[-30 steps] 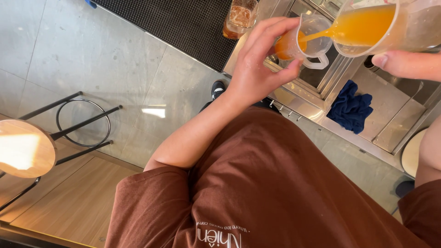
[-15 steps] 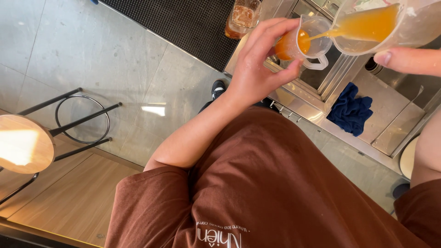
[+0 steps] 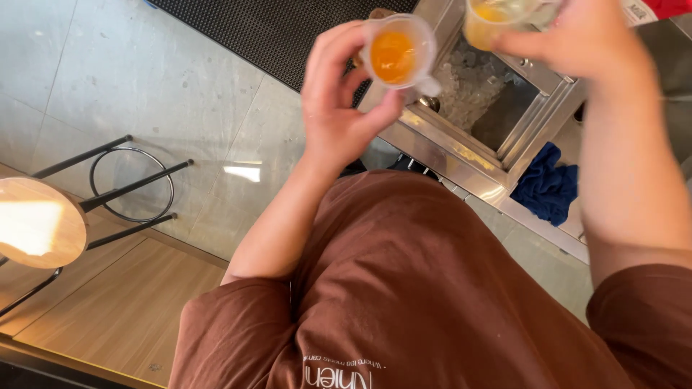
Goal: The person muddles fruit in a glass, rinses it, and then pours a dark liquid and an orange liquid into separate containers. They add ice to a glass, pour the dark liquid over it, and then add the orange liquid.
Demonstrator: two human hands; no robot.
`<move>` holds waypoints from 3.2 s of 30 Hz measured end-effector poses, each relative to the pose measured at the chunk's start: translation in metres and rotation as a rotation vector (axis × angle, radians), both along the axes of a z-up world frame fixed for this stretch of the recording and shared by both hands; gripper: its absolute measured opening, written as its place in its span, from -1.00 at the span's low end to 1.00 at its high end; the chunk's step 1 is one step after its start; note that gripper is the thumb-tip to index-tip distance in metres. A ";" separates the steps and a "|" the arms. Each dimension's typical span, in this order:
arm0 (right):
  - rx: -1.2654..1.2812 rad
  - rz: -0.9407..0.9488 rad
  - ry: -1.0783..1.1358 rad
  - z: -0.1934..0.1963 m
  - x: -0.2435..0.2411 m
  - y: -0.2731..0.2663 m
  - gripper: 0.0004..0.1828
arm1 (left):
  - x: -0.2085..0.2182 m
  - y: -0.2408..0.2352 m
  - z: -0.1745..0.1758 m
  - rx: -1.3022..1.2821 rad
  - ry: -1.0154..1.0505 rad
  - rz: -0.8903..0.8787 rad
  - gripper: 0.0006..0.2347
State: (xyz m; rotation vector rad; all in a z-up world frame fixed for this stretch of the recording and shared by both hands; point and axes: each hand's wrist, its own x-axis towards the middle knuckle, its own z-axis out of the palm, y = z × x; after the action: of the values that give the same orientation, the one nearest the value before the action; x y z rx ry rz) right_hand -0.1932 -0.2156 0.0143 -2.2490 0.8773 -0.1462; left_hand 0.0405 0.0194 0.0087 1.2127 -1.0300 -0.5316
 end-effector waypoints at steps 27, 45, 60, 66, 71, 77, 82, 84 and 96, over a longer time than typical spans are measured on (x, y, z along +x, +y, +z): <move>0.290 -0.002 -0.659 -0.018 0.038 0.140 -0.27 | -0.057 -0.001 -0.076 -0.044 0.145 -0.084 -0.59; -0.120 -0.026 -0.346 -0.040 0.060 0.078 -0.40 | 0.040 0.014 -0.200 1.040 -0.821 0.133 0.04; -0.255 0.060 -0.278 -0.047 0.070 0.059 -0.40 | 0.074 -0.011 -0.219 1.256 -0.739 -0.095 0.19; -0.232 0.078 -0.263 -0.040 0.070 0.060 -0.40 | 0.074 -0.010 -0.217 1.259 -0.735 -0.102 0.18; -0.225 0.104 -0.234 -0.034 0.069 0.061 -0.41 | 0.074 -0.009 -0.214 1.241 -0.714 -0.097 0.17; -0.239 0.091 -0.120 -0.030 0.071 0.066 -0.39 | 0.075 -0.009 -0.212 1.246 -0.706 -0.107 0.17; -0.233 0.104 -0.112 -0.029 0.077 0.067 -0.38 | 0.075 -0.010 -0.208 1.256 -0.701 -0.110 0.17; -0.253 0.105 -0.127 -0.029 0.081 0.066 -0.40 | 0.075 -0.010 -0.205 1.270 -0.664 -0.128 0.17; -0.327 0.076 -0.085 -0.038 0.078 0.054 -0.43 | 0.075 -0.012 -0.208 1.284 -0.685 -0.121 0.18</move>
State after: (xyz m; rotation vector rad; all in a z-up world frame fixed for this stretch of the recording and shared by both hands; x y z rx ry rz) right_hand -0.1149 -0.1619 -0.0239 -2.5527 0.7653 -0.3705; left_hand 0.1155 0.0076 -0.1996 2.5987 -1.3621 -0.9648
